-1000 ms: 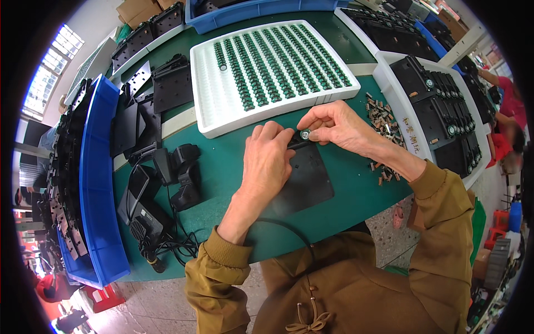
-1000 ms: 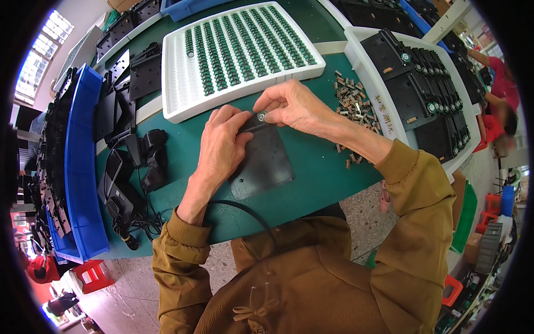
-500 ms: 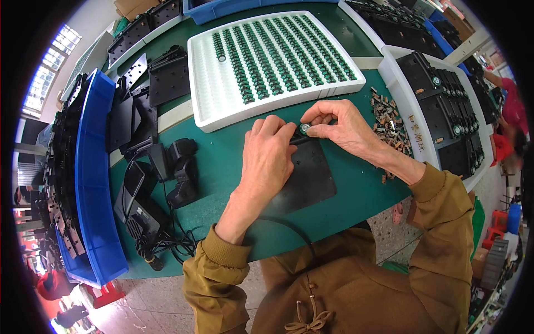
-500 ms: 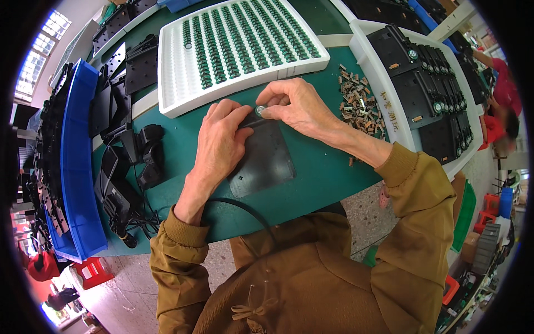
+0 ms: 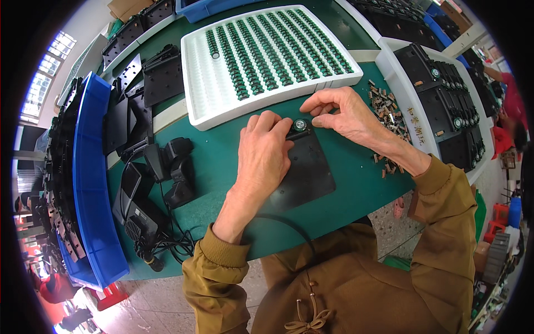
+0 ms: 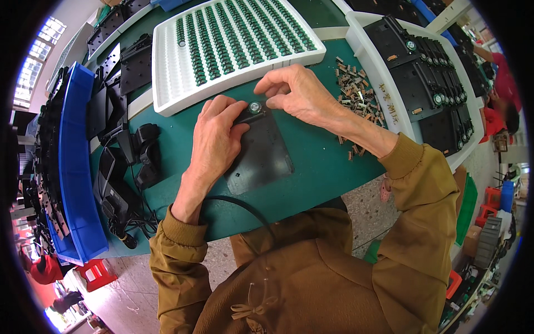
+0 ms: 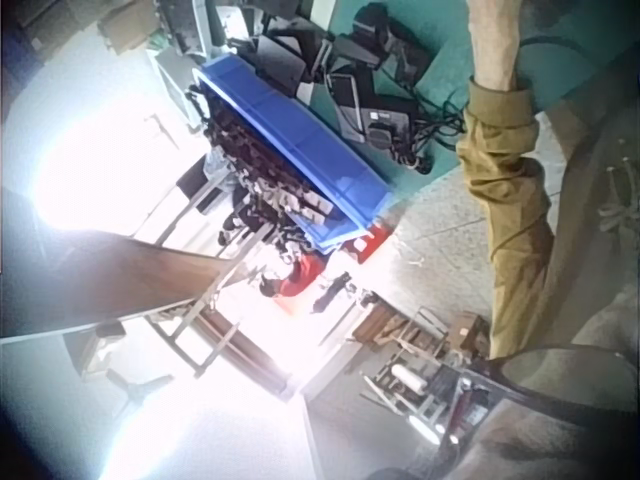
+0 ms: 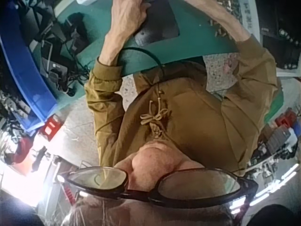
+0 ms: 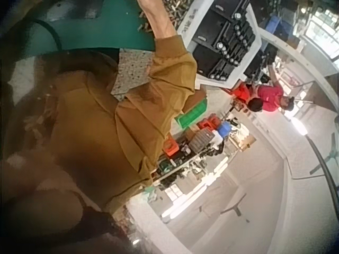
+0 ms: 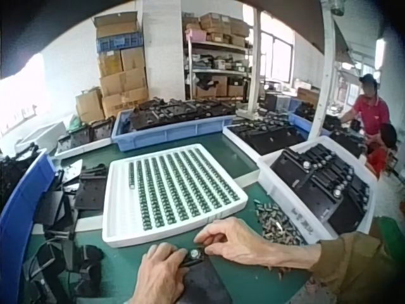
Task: The person picks up a black plastic panel, places a green circular component into a slot, and inserts a small metal contact. The assembled panel is then placed into a white tray before the process repeats.
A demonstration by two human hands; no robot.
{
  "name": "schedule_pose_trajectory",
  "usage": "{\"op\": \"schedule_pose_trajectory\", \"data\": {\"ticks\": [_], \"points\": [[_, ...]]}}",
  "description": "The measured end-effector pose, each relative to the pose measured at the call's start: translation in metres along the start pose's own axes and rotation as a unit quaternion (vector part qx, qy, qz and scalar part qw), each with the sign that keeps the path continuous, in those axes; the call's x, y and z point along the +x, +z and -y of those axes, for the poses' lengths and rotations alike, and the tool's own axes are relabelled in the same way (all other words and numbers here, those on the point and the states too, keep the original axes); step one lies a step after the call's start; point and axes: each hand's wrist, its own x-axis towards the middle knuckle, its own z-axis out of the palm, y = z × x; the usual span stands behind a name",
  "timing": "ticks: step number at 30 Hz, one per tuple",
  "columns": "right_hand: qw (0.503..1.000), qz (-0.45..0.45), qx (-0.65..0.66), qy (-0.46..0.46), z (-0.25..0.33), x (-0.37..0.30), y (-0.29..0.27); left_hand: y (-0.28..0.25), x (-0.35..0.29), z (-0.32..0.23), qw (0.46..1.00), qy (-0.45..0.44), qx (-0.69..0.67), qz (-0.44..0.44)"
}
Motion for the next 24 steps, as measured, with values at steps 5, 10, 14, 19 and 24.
{"op": "schedule_pose_trajectory", "data": {"ticks": [5, 10, 14, 19, 24], "points": [[1.000, 0.013, -0.006, -0.024, 0.001, 0.001, 0.005, 0.000, 0.000, 0.000, 1.000, -0.003, -0.007, -0.001], [0.999, 0.023, -0.031, -0.020, 0.006, 0.002, 0.009, 0.000, 0.000, 0.000, 1.000, -0.001, -0.004, 0.001], [0.997, 0.026, -0.060, -0.042, 0.006, 0.006, 0.011, 0.001, 0.000, 0.001, 1.000, -0.001, 0.002, 0.005], [0.997, 0.019, -0.058, -0.039, 0.004, 0.007, 0.014, 0.000, -0.001, 0.002, 1.000, -0.001, 0.002, 0.002], [0.998, -0.054, -0.032, -0.004, 0.007, -0.002, 0.023, -0.004, 0.002, -0.007, 1.000, -0.024, 0.004, 0.005]]}}
